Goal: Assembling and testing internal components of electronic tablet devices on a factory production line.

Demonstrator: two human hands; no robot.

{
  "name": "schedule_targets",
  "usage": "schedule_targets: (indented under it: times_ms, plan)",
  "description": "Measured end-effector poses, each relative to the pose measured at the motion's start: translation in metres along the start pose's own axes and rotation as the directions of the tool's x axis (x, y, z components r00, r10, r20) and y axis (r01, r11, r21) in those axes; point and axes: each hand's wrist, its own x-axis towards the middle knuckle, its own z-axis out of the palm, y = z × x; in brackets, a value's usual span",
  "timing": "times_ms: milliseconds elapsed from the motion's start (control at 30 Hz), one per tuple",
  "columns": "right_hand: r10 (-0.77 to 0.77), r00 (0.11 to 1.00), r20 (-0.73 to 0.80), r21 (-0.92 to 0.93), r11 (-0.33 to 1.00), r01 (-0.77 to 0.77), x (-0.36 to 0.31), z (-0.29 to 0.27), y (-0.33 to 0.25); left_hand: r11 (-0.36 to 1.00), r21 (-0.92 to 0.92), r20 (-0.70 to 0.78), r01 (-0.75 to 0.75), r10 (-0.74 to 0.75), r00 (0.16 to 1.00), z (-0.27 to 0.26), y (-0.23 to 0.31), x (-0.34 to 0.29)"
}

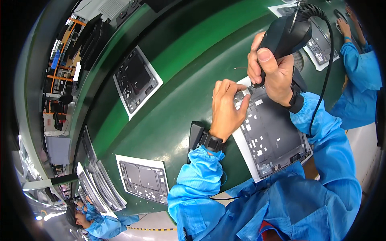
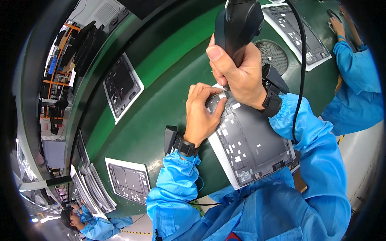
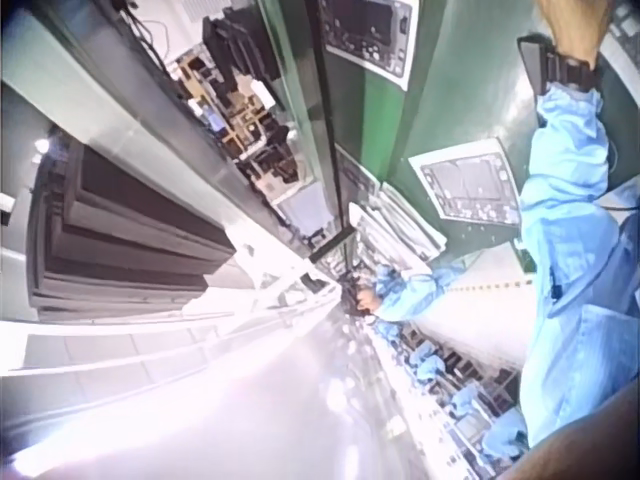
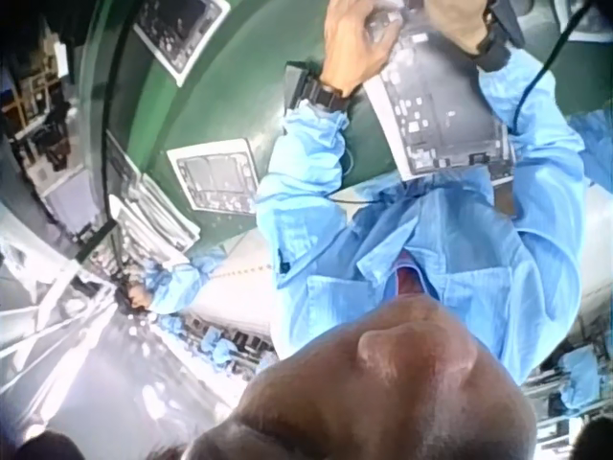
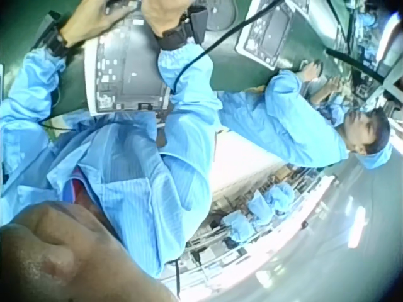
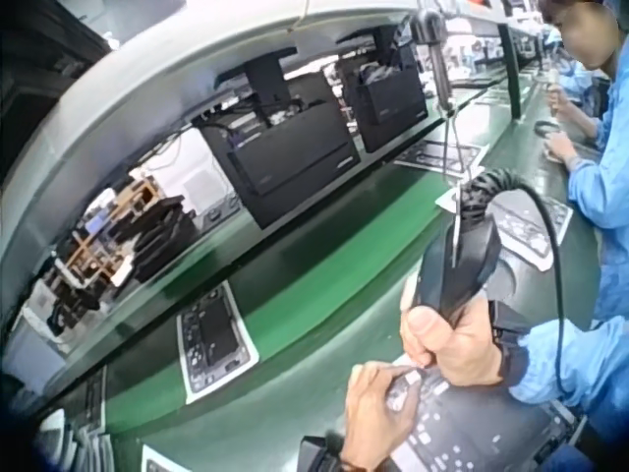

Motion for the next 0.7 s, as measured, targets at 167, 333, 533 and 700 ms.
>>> schedule_targets:
  times_ms: [167,333,533,700]
  plan:
    - [0.017,1.0,-0.015,-0.016,1.0,-0.018,-0.004,0.004,0.008,0.999,-0.038,0.005,0.026,-0.026,1.0,-0.002,0.0,0.0]
    - [-0.017,0.999,0.051,-0.155,0.988,0.025,-0.004,-0.002,0.013,0.999,-0.048,0.002,0.026,-0.026,1.0,0.0,-0.001,0.0]
    - [-0.016,0.998,0.062,-0.167,0.986,0.027,-0.003,-0.002,0.013,0.999,-0.045,0.005,0.029,-0.029,1.0,-0.001,-0.001,0.001]
    - [-0.005,0.999,0.039,-0.122,0.993,0.01,-0.003,0.002,0.011,0.999,-0.04,0.006,0.025,-0.025,1.0,-0.001,-0.001,0.001]
